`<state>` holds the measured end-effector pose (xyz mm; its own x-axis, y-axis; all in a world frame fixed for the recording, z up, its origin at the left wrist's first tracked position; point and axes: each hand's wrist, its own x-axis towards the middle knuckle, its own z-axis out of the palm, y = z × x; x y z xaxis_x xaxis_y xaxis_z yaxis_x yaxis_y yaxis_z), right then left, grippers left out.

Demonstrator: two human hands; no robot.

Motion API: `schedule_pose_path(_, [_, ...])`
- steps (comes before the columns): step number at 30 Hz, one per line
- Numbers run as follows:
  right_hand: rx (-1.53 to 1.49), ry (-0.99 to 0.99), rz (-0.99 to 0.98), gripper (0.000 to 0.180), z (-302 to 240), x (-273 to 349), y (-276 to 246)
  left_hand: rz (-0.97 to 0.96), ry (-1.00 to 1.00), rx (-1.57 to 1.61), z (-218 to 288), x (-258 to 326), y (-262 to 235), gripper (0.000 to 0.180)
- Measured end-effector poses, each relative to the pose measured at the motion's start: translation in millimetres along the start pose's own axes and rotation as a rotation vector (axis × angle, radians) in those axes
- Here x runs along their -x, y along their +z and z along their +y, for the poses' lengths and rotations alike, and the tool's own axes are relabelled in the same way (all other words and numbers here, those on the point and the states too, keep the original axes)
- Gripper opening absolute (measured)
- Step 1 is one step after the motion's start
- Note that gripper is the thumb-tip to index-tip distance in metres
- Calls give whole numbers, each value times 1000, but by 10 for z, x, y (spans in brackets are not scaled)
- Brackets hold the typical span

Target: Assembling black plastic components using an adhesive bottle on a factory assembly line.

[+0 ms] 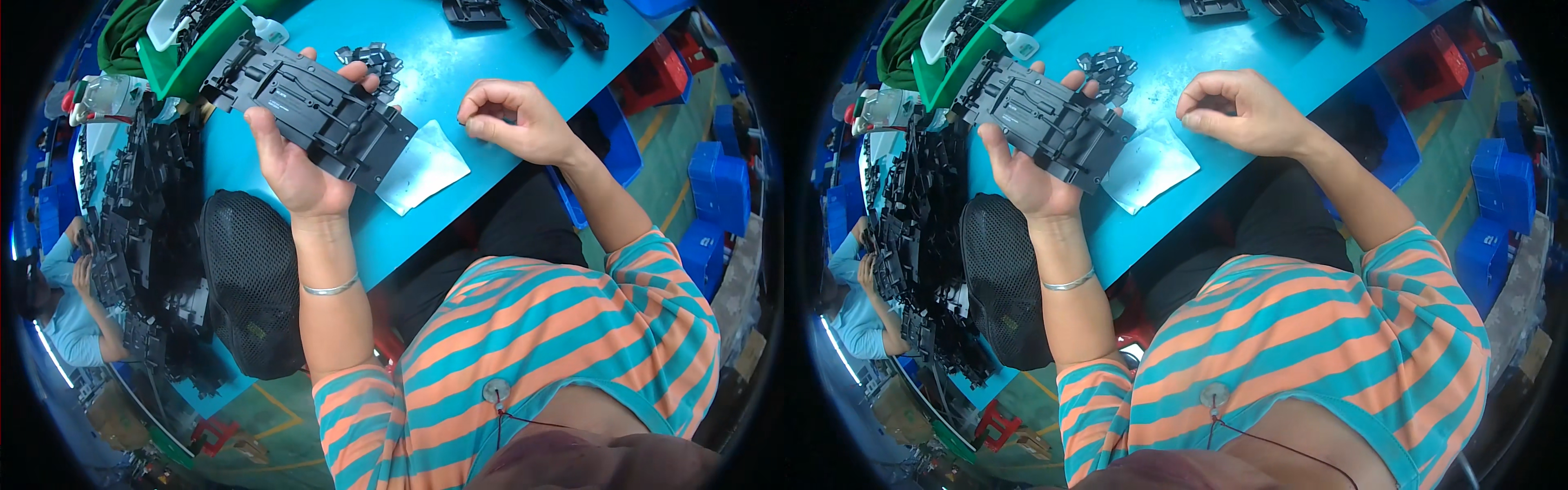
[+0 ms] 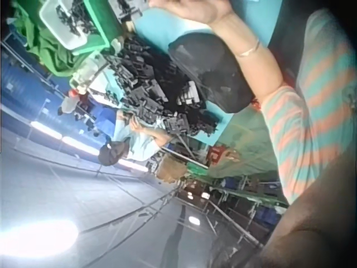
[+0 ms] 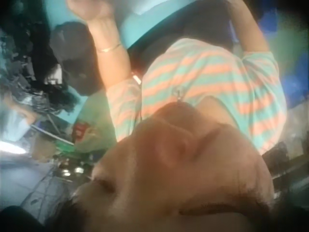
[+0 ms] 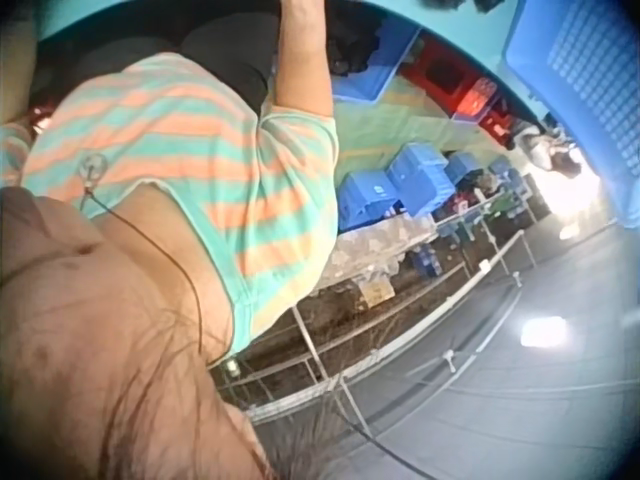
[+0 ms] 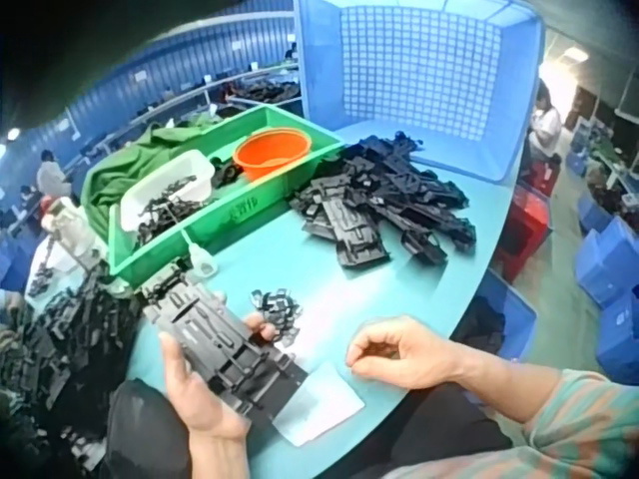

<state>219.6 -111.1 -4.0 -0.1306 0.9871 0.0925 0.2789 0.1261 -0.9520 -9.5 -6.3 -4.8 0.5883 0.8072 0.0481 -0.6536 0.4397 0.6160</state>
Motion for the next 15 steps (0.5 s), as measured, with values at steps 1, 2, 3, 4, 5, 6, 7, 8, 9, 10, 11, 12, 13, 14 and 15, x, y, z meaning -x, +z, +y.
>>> schedule_pose_path(1, [41,-37,-9,9,-14,14,-10,-2,-1,-4,-9,-1,2,82])
schedule_pose_path(2, [45,-32,-10,9,-33,9,-7,-9,4,-5,-17,-5,-28,82])
schedule_pose_path(3, [33,6,5,10,-53,2,-5,-17,9,-8,-20,-8,-49,82])
schedule_pose_path(4, [21,45,20,12,-66,-5,-3,-17,8,-2,-20,-10,-63,82])
schedule_pose_path(5, [20,42,22,12,-46,8,-8,-30,1,15,-30,-2,-50,81])
schedule_pose_path(6, [-9,43,77,11,-12,18,-12,-42,-6,33,-40,6,-40,81])
schedule_pose_path(7, [-38,45,131,11,8,28,-13,-42,-6,32,-49,13,-34,81])
schedule_pose_path(8, [-39,43,131,11,2,26,-12,-40,-2,24,-46,13,-30,81])
schedule_pose_path(9, [5,33,116,11,-12,23,-7,-37,3,18,-47,13,-28,81])
schedule_pose_path(10, [49,24,100,11,-20,22,4,-36,4,19,-49,14,-25,81])
schedule_pose_path(11, [48,23,98,11,-27,21,32,-23,10,-6,-41,11,-14,81])
schedule_pose_path(12, [-11,45,95,10,-32,24,68,-9,16,-29,-36,11,-10,80])
schedule_pose_path(13, [-71,67,91,10,-32,26,90,-6,17,-28,-34,11,-16,80])
schedule_pose_path(14, [-70,69,89,10,-42,25,87,-23,9,-7,-27,5,-21,80])
schedule_pose_path(15, [71,-14,48,9,-58,27,76,-40,0,15,-24,1,-27,80])
